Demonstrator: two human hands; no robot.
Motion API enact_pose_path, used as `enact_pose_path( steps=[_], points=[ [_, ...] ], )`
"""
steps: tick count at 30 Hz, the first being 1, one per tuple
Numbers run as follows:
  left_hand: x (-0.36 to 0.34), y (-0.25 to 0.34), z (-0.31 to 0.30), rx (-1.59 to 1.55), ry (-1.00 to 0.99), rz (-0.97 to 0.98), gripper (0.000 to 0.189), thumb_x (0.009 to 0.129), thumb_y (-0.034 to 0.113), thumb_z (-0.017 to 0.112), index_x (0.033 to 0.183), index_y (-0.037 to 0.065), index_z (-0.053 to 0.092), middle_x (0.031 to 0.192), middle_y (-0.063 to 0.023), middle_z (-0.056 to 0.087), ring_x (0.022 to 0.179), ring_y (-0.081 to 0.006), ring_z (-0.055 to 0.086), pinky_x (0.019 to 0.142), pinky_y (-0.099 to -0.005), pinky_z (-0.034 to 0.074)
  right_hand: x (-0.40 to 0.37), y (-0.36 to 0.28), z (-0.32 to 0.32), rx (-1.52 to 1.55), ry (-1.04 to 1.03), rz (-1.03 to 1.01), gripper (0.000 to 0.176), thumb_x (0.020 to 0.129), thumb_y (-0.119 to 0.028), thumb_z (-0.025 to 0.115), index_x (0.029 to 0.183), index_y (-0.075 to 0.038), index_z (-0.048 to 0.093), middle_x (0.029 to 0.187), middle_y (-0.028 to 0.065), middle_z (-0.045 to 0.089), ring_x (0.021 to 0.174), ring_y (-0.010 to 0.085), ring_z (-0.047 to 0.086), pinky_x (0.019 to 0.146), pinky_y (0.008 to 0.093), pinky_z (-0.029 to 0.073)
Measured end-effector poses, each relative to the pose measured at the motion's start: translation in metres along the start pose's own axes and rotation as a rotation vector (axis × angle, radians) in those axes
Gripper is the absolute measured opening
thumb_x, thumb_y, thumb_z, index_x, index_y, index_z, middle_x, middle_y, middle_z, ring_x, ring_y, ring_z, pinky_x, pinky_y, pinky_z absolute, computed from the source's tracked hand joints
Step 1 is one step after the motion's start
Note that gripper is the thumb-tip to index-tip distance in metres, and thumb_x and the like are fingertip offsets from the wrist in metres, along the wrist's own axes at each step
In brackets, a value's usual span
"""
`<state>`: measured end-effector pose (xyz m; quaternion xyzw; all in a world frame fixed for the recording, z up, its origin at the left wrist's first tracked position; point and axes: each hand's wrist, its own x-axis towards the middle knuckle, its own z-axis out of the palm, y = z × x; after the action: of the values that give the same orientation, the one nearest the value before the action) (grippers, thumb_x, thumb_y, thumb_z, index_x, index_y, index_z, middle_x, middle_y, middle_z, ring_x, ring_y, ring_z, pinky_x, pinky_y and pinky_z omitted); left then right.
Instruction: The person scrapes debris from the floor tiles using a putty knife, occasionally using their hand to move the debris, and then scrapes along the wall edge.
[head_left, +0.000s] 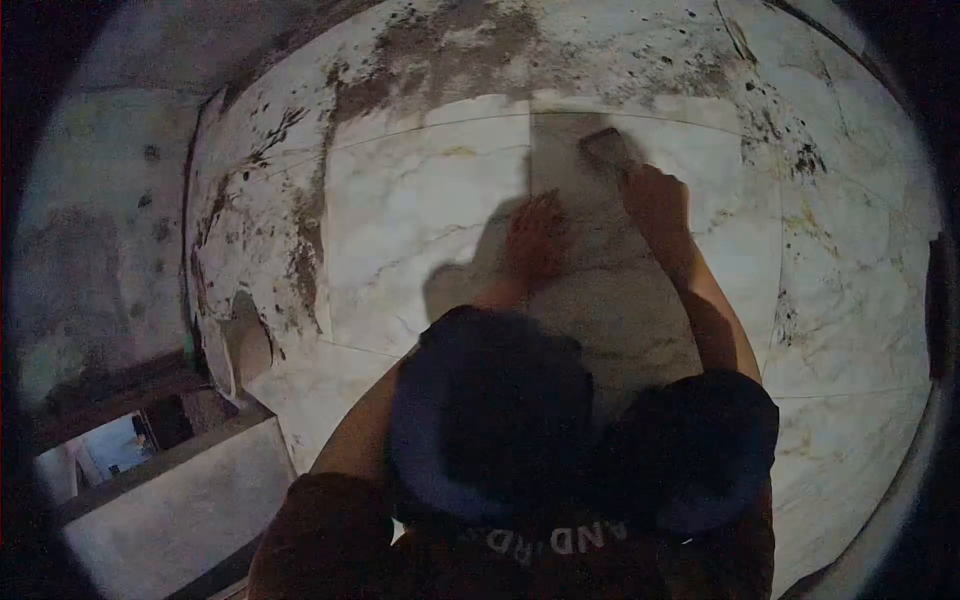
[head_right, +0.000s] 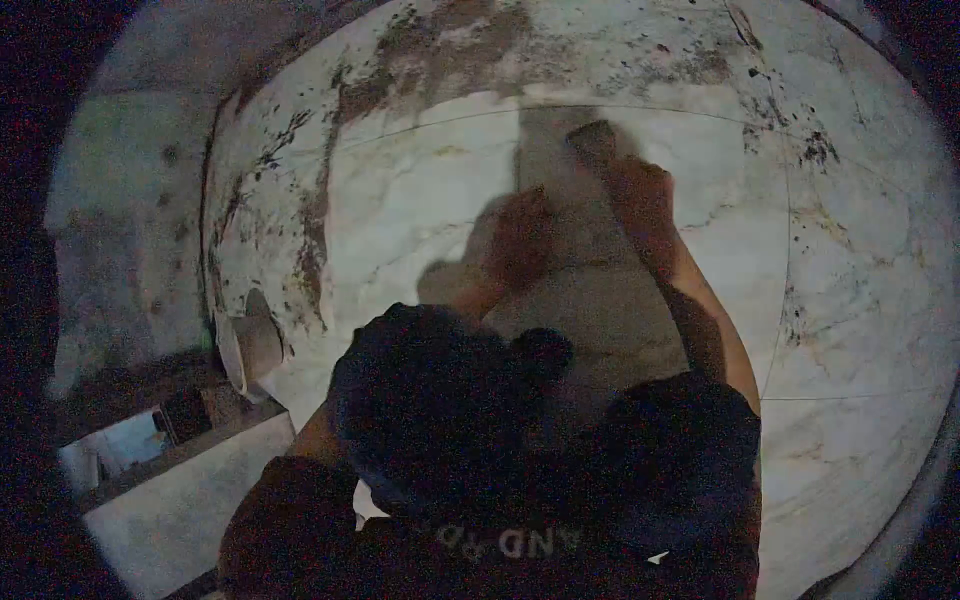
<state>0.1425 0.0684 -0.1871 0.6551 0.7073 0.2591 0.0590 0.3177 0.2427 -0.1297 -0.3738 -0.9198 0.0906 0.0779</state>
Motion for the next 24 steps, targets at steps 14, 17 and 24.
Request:
enact_pose_path(
  steps=[14,17,24],
  points=[
    [0.001,-0.013,0.008,0.083,-0.108,0.006,0.069,0.084,0.024,0.066,0.143,0.002,0.037,0.157,-0.0164,0.028,0.144,-0.0358,0.03,0.121,-0.0519,0.018,0.046,0.003,0.033,-0.143,-0.167,-0.217,0.025,0.092,-0.029,0.059,0.1,-0.009,0.069,0.085,0.0149,0.07,0.073,0.0323,0.07,0.063,0.0442,0.054],
    [0.009,-0.01,0.002,-0.003,-0.065,-0.02,0.07,0.08,0.021,0.067,0.142,0.002,0.04,0.157,-0.0175,0.03,0.144,-0.0366,0.03,0.12,-0.0533,0.019,0.05,-0.005,-0.049,-0.088,-0.012,-0.1,0.022,0.09,-0.029,0.061,0.089,-0.009,0.071,0.075,0.0149,0.068,0.07,0.0326,0.069,0.061,0.0442,0.054],
    [0.005,-0.008,0.0,-0.002,-0.093,-0.024,0.078,0.086,0.029,0.065,0.149,0.001,0.028,0.156,-0.0175,0.03,0.146,-0.0345,0.028,0.121,-0.0524,0.018,-0.014,0.002,0.021,0.015,-0.117,-0.101,0.013,0.084,-0.022,0.064,0.084,-0.011,0.07,0.069,0.0132,0.067,0.063,0.0335,0.068,0.058,0.0456,0.054]
  ],
)
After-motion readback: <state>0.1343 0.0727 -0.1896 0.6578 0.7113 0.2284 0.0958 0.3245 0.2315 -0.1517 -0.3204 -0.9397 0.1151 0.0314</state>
